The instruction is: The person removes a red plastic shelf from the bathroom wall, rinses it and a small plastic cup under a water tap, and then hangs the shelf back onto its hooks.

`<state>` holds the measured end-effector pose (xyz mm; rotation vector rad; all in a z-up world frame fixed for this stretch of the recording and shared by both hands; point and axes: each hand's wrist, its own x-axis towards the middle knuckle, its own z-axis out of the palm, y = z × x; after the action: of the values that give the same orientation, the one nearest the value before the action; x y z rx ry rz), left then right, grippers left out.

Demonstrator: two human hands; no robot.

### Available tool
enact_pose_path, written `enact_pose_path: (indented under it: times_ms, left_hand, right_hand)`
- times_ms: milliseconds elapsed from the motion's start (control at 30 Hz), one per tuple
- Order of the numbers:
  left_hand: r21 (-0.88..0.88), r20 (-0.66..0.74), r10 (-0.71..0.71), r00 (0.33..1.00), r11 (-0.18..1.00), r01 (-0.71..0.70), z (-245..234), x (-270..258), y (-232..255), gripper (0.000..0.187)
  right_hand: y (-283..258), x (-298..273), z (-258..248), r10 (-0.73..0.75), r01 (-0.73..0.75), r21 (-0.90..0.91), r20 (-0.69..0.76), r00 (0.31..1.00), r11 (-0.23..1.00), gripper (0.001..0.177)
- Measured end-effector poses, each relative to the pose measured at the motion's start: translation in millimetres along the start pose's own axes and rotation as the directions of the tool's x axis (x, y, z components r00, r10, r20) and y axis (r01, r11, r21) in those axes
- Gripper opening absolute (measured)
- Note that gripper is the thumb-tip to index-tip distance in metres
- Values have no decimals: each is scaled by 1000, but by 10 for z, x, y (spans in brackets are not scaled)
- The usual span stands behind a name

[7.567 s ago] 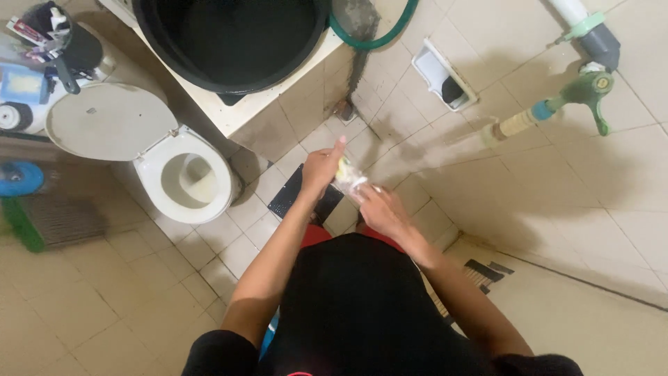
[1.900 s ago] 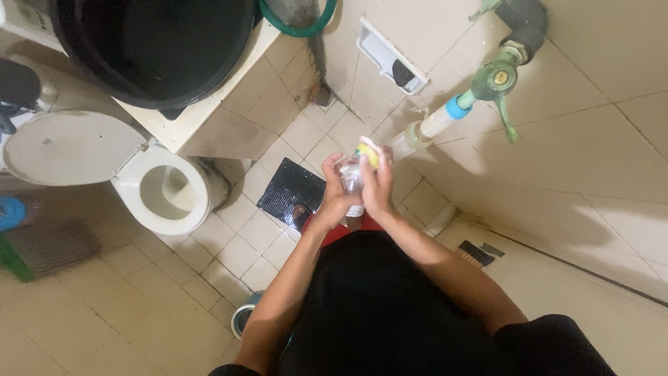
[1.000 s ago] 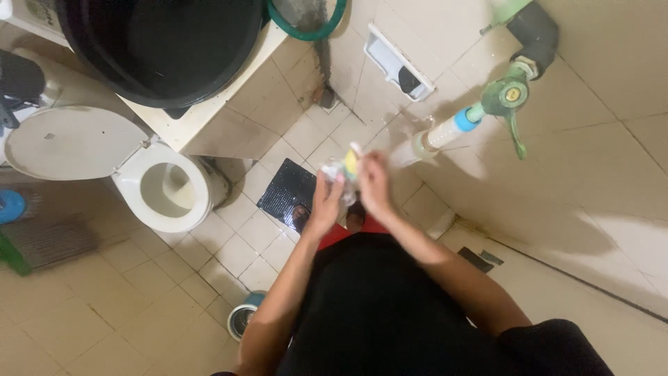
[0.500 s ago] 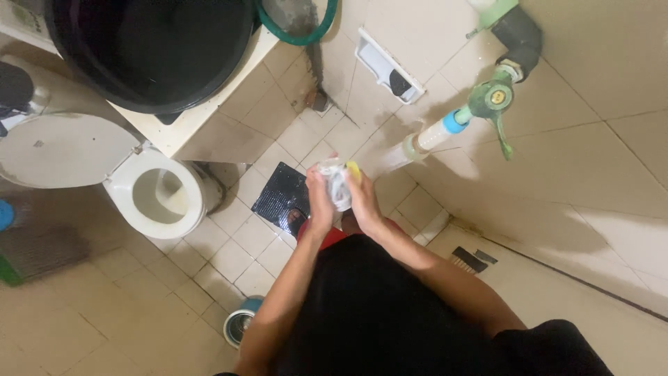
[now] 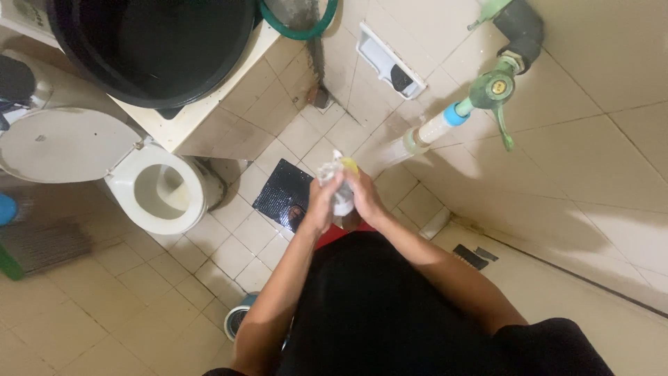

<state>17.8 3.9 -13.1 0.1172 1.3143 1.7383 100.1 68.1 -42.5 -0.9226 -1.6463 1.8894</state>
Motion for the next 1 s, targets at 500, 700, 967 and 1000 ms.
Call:
enact_pose_path:
  times_ms: [500, 700, 967, 1000]
  left_hand:
    - [321, -268, 501, 823, 852, -414, 194, 45, -365, 65]
    - [445, -399, 583, 708, 798, -407, 297, 169, -342, 80]
    - [18, -743, -97, 662, 986, 164, -521, 543, -327, 99]
    - [-8, -699, -155, 699, 978, 209, -588, 539, -384, 107]
  right_hand:
    - [-515, -120, 352, 540, -380, 406, -427, 725, 831, 45]
    - [-497, -168, 277, 435, -268, 361, -542, 719, 893, 27]
    - [304, 477, -340, 580, -400, 499, -281, 765, 769, 44]
    - [683, 686, -567, 664, -394, 684, -178, 726, 614, 36]
